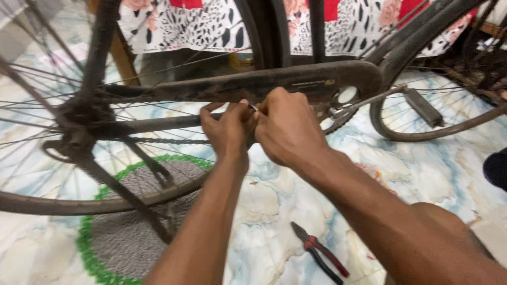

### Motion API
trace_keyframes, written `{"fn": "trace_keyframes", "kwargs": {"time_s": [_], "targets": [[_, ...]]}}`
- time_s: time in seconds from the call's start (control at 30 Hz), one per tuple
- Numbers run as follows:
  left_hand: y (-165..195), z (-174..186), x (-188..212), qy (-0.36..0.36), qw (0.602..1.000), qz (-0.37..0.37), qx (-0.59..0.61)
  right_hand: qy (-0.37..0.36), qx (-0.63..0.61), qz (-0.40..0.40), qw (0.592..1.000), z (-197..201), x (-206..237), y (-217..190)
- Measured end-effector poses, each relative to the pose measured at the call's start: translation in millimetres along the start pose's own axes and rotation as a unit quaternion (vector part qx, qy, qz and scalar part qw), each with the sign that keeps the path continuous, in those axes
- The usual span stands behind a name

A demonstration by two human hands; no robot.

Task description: The person kneels on the floor beside a bicycle and repairs its chain. They use a screwdriver on the chain guard, manipulate the chain links by hand, use pliers, and then work near the rear rack and fender area with a tool.

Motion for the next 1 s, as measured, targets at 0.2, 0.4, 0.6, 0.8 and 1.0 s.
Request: {"fn": "trace_keyframes", "kwargs": {"time_s": [0.2, 0.4, 0.6, 0.8, 1.0], "targets": [[-1, 0, -1, -0.02, 0.999, 0.035, 0.033, -0.07, -0.342, -0.123, 0.929, -23, -11, 31], [2, 1, -1, -0.007, 1.0, 0.003, -0.009, -0.223, -0.706, -0.253, 0.623, -51, -21, 62], [8, -1, -1, -0.009, 0.999, -0.008, -0.041, -0.233, -0.796, -0.243, 0.503, -62, -16, 58], [3, -3, 11, 0.022, 0.998, 0.016, -0.05, -0.171, -0.397, -0.159, 0.888, -62, 9, 100], [-31, -28, 53, 0.09, 0.984, -0.054, -0.145, 0.233, 0.13, -0.072, 0.961, 76, 7, 226]]}}
Point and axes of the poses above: each hand's wrist, its own x-axis away from the middle knuckle, its own z-axis out of the back of the hand, y = z × x, the point moved 5 cm from there along -x, towards the middle knuckle, and after that the axes turned 7 degrees about -y, right-handed, at the moved point
